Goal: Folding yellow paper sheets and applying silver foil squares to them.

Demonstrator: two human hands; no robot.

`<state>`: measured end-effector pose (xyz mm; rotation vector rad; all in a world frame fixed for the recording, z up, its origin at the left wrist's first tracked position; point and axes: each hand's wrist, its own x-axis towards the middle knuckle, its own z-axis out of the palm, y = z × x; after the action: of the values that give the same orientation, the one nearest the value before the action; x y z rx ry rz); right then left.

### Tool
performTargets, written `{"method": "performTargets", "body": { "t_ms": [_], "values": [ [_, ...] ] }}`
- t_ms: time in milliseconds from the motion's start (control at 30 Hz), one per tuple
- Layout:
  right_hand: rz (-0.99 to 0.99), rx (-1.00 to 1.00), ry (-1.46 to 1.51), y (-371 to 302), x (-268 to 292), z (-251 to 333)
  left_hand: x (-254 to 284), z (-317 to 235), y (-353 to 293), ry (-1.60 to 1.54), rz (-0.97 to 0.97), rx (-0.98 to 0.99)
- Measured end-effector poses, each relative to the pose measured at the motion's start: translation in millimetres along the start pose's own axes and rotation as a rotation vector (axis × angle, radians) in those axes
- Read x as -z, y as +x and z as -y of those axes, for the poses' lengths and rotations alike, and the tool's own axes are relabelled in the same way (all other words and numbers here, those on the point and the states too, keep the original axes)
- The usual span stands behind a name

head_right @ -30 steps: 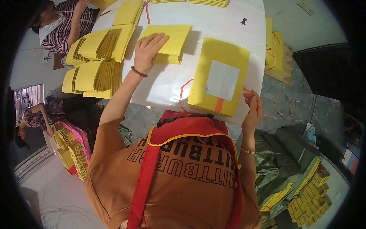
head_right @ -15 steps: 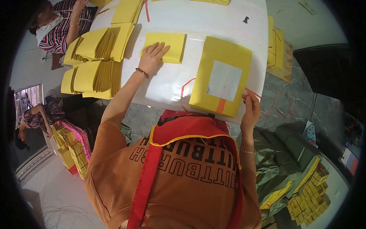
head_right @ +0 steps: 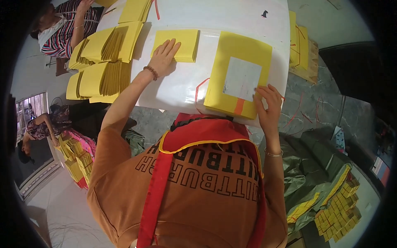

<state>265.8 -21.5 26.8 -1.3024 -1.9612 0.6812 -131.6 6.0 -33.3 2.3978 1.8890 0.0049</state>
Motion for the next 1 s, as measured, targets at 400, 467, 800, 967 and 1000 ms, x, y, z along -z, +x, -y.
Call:
{"method": "performTargets", "body": {
  "t_ms": [400,467,800,967,1000],
  "values": [
    [0.023,-0.028,0.070,-3,-12,-12,65,-143,-21,-0.460,-0.237,-0.439],
    [0.026,-0.046,0.121,-5,-12,-15,58,-158,-22,-0.352,-0.222,-0.551],
    [0.034,-0.255,0.488,-12,-13,-26,68,-159,-9,-0.727,-0.101,-0.533],
    [0.028,-0.264,0.486,-12,-16,-28,61,-156,-4,-0.803,-0.054,-0.489],
    [0.033,-0.263,0.473,-12,-15,-28,59,-156,-3,-0.826,-0.045,-0.480]
  ]
}}
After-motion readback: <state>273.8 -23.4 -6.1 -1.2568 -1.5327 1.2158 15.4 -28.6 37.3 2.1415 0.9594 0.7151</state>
